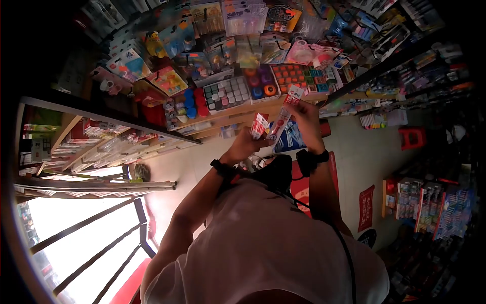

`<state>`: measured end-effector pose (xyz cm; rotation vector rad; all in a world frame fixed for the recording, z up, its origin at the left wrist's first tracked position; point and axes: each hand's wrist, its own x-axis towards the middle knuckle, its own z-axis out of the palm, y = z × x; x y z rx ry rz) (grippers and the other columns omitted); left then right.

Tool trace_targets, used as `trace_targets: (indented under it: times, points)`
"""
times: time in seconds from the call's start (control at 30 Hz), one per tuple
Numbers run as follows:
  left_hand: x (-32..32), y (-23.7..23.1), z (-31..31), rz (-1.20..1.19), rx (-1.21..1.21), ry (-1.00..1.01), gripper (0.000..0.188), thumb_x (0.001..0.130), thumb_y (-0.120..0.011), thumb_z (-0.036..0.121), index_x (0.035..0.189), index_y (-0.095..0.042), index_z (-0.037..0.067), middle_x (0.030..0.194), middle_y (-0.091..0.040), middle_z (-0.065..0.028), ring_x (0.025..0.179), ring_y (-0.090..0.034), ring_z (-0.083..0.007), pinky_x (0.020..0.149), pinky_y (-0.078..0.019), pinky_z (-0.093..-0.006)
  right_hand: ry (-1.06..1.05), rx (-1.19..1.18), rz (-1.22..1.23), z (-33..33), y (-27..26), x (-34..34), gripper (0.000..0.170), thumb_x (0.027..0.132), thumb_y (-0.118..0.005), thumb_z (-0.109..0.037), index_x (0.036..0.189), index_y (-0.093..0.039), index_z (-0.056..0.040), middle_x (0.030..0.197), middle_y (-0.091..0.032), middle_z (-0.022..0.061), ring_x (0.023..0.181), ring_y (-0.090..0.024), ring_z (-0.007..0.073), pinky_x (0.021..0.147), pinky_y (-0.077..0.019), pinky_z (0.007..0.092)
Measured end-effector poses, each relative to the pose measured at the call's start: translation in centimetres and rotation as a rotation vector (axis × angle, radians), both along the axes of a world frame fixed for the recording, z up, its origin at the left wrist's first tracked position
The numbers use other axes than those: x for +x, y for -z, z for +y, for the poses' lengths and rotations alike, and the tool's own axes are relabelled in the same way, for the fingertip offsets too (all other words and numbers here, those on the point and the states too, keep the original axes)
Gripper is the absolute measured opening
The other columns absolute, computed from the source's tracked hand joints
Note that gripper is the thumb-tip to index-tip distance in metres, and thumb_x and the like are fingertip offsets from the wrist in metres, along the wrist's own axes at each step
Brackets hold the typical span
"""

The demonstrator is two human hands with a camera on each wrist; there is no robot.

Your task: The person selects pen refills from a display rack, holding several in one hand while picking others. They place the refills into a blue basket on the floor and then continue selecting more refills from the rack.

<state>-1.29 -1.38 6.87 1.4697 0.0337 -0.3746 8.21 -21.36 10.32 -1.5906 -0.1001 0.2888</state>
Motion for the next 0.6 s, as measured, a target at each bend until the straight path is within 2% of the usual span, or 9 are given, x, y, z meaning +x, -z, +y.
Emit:
trace_targets:
  times: [0.07, 0.13, 0.17, 0.2, 0.23, 0.3, 0.37, 0.4, 0.6]
  points:
    - [-0.1, -0.1, 0.0, -0.005, 0.011, 0.001, 0.022, 0.085, -0.077, 0.017, 0.077, -0.06, 0.005, 0.065, -0.052, 0.0042, 0.058, -0.044, -0.0047, 0.052, -0.0353, -0.0263, -0.011, -0.036, -0.03, 0.3, -0.6, -0.2, 0.017, 0.092, -0.068, -0.016, 0.092, -0.069, 0.0007, 0.082, -0.065, -0.0023, 0.072, -0.056, 0.0032, 0.067, -0.0435, 0.0197]
    - [-0.1, -0.1, -0.1, -0.04, 0.001, -0.013, 0.024, 0.084, -0.077, 0.018, 0.074, -0.061, 0.005, 0.062, -0.051, 0.004, 0.055, -0.044, -0.0053, 0.05, -0.0353, -0.0265, 0.027, 0.055, -0.079, 0.8, -1.7, -0.4, 0.021, 0.091, -0.07, -0.018, 0.078, -0.065, -0.0012, 0.063, -0.045, -0.0084, 0.058, -0.034, 0.0018, 0.052, -0.0261, 0.024]
    - [-0.1, -0.1, -0.1, -0.057, 0.001, -0.035, 0.026, 0.084, -0.078, 0.019, 0.071, -0.06, 0.004, 0.06, -0.05, 0.0042, 0.053, -0.043, -0.0053, 0.048, -0.0347, -0.0264, 0.005, 0.055, -0.084, 0.6, -2.0, -0.3, 0.023, 0.09, -0.07, -0.017, 0.076, -0.063, -0.0011, 0.063, -0.046, -0.008, 0.058, -0.035, 0.0018, 0.053, -0.0265, 0.0242]
    - [-0.2, 0.2, -0.2, -0.038, -0.042, -0.06, 0.027, 0.081, -0.081, 0.014, 0.069, -0.058, 0.008, 0.061, -0.048, 0.0071, 0.053, -0.041, -0.0026, 0.048, -0.0305, -0.024, 0.003, 0.073, -0.065, 0.5, -1.6, -0.2, 0.023, 0.09, -0.071, -0.018, 0.075, -0.062, -0.0015, 0.063, -0.046, -0.0079, 0.058, -0.036, 0.0018, 0.053, -0.0266, 0.0245]
    - [0.0, 1.1, 0.1, -0.016, 0.038, -0.025, 0.026, 0.084, -0.079, 0.021, 0.073, -0.062, 0.004, 0.061, -0.053, 0.0033, 0.054, -0.046, -0.006, 0.05, -0.0377, -0.0263, 0.007, 0.073, -0.04, 0.4, -0.9, 0.1, 0.024, 0.09, -0.071, -0.018, 0.074, -0.062, -0.0023, 0.063, -0.045, -0.0081, 0.058, -0.035, 0.0018, 0.052, -0.0261, 0.0251]
    - [0.0, 0.5, 0.1, -0.048, 0.043, -0.017, 0.025, 0.085, -0.078, 0.024, 0.082, -0.063, 0.005, 0.067, -0.056, 0.0026, 0.057, -0.05, -0.0057, 0.051, -0.0417, -0.026, -0.036, 0.051, -0.054, 0.5, -1.3, 0.3, 0.026, 0.09, -0.07, -0.018, 0.071, -0.06, -0.0042, 0.061, -0.043, -0.0088, 0.056, -0.033, 0.0022, 0.052, -0.0253, 0.0248]
    - [0.0, -0.2, 0.3, -0.034, 0.073, 0.003, 0.027, 0.085, -0.078, 0.027, 0.081, -0.062, 0.006, 0.065, -0.054, 0.0036, 0.057, -0.048, -0.0059, 0.051, -0.0402, -0.0262, -0.061, 0.013, -0.062, 1.0, -3.1, 0.0, 0.027, 0.091, -0.07, -0.018, 0.07, -0.059, -0.0046, 0.061, -0.044, -0.0082, 0.055, -0.034, 0.0023, 0.051, -0.0252, 0.0247]
    - [-0.1, -0.5, 0.1, -0.022, 0.033, -0.041, 0.029, 0.082, -0.081, 0.024, 0.073, -0.058, 0.008, 0.064, -0.05, 0.0053, 0.056, -0.043, -0.0047, 0.049, -0.0319, -0.0259, -0.079, 0.009, -0.073, 1.1, -3.4, 0.3, 0.027, 0.09, -0.071, -0.018, 0.07, -0.059, -0.0041, 0.061, -0.045, -0.0073, 0.055, -0.035, 0.0023, 0.05, -0.0253, 0.0245]
    - [0.6, -4.1, 1.1, -0.115, 0.099, -0.163, 0.026, 0.082, -0.081, 0.022, 0.078, -0.061, 0.005, 0.066, -0.053, 0.0044, 0.058, -0.046, -0.0042, 0.051, -0.0355, -0.0245, -0.144, -0.028, -0.264, 2.1, -6.5, 2.1, 0.033, 0.089, -0.073, -0.018, 0.064, -0.056, -0.0043, 0.057, -0.046, -0.006, 0.053, -0.038, 0.0015, 0.049, -0.0268, 0.0244]
